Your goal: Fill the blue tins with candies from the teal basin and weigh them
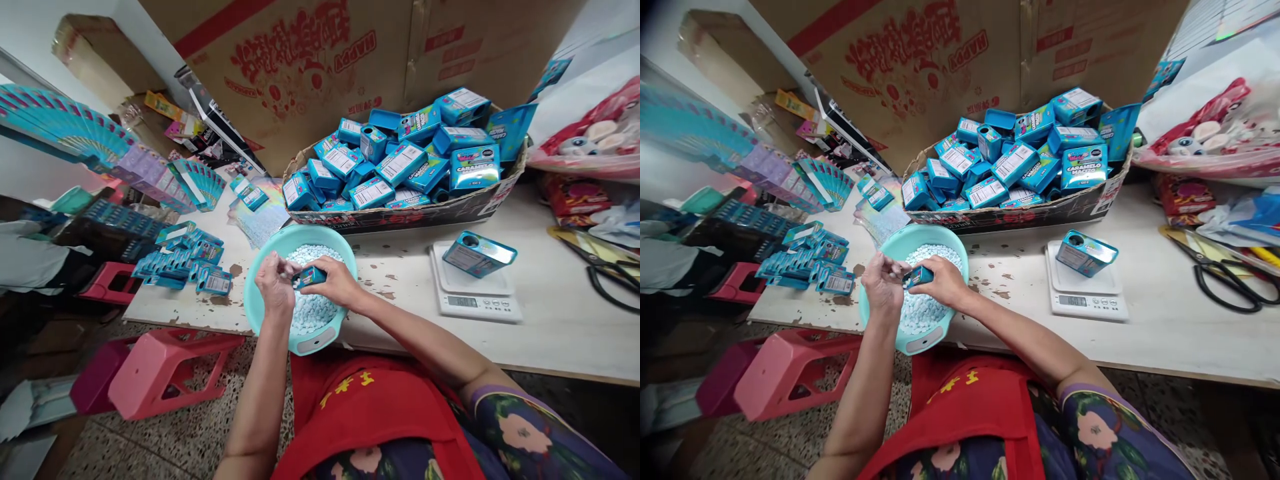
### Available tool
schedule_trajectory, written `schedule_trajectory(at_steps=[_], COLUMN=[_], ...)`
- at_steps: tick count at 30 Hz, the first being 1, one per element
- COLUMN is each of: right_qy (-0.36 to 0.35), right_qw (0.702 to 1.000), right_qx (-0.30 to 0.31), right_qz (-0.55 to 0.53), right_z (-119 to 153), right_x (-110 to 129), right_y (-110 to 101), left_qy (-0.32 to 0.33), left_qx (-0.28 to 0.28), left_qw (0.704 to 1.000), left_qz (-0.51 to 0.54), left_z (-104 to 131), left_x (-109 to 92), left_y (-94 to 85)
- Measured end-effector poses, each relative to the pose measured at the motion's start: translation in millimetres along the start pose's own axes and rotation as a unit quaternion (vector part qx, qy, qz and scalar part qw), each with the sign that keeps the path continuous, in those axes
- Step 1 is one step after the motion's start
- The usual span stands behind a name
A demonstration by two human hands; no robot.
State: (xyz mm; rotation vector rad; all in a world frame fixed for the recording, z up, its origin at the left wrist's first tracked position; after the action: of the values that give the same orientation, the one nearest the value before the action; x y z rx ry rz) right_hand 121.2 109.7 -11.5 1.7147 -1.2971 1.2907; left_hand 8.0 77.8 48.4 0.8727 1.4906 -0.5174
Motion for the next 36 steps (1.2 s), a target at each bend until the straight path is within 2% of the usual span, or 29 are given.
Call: schedule_trajectory(at_steps=[3, 5, 7, 8, 9, 10, 12, 13, 14, 15, 17, 19, 22, 24, 26, 29, 32, 34, 36], right_qy=[0.000, -0.009, -0.012, -0.013, -0.014, -0.015, -0.016, -0.014, -0.010, -0.005, -0.001, -0.002, -0.006, -0.006, -0.005, 0.001, 0.002, 0.002, 0.001], right_qw=[1.000, 0.999, 0.997, 0.996, 0.995, 0.995, 0.993, 0.992, 0.991, 0.990, 0.990, 0.991, 0.992, 0.992, 0.993, 0.995, 0.997, 0.998, 0.999], right_qx=[0.010, 0.011, -0.011, -0.029, -0.046, -0.061, -0.086, -0.098, -0.112, -0.125, -0.135, -0.130, -0.127, -0.126, -0.119, -0.102, -0.081, -0.056, -0.021], right_qz=[-0.020, -0.046, -0.071, -0.079, -0.083, -0.083, -0.078, -0.074, -0.068, -0.060, -0.047, -0.035, -0.022, -0.020, -0.023, -0.020, 0.001, 0.021, 0.044], right_z=[-8, -13, -18, -19, -20, -20, -19, -18, -17, -16, -15, -14, -15, -15, -16, -14, -10, -7, -3], right_x=[1, 3, 3, 3, 2, 0, -4, -6, -8, -9, -10, -10, -8, -8, -8, -6, -3, -1, 0], right_y=[-4, -10, -19, -23, -25, -27, -28, -27, -26, -24, -22, -21, -22, -24, -26, -30, -30, -26, -19], left_qy=[0.027, 0.033, 0.033, 0.026, 0.011, -0.006, -0.027, -0.034, -0.039, -0.043, -0.058, -0.067, -0.065, -0.069, -0.089, -0.163, -0.257, -0.256, -0.209], left_qx=[0.006, -0.012, -0.032, -0.017, 0.018, 0.068, 0.168, 0.208, 0.240, 0.268, 0.317, 0.349, 0.367, 0.369, 0.355, 0.271, 0.164, 0.117, 0.077], left_qw=[0.999, 0.999, 0.994, 0.981, 0.952, 0.897, 0.736, 0.662, 0.609, 0.577, 0.558, 0.575, 0.623, 0.656, 0.702, 0.804, 0.888, 0.933, 0.970], left_qz=[-0.015, -0.022, -0.102, -0.189, -0.306, -0.437, -0.655, -0.719, -0.755, -0.770, -0.764, -0.737, -0.688, -0.654, -0.610, -0.504, -0.346, -0.222, -0.099], left_z=[-8, -20, -34, -40, -43, -43, -33, -24, -13, -1, 21, 36, 40, 34, 26, 14, 9, 7, 5], left_x=[-1, -1, 2, 5, 10, 15, 26, 32, 36, 40, 45, 50, 55, 58, 59, 49, 25, 8, -5], left_y=[0.4, -6.1, -20.8, -30.3, -40.6, -50.8, -67.9, -73.1, -75.3, -74.5, -65.1, -49.5, -27.4, -20.9, -23.1, -37.5, -50.0, -49.8, -43.1])
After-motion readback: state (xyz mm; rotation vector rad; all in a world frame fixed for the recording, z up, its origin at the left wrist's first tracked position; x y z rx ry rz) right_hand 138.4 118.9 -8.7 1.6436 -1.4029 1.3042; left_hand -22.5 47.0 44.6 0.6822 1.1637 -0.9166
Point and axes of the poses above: each hand's wrist, its own z-axis away from the middle knuckle, its own y-axis out of the palm, x = y × z, the point moved 1 cm from there along -z, towards the middle knuckle, and after that the axes turned 6 degrees about -x, right-handed, at the moved point
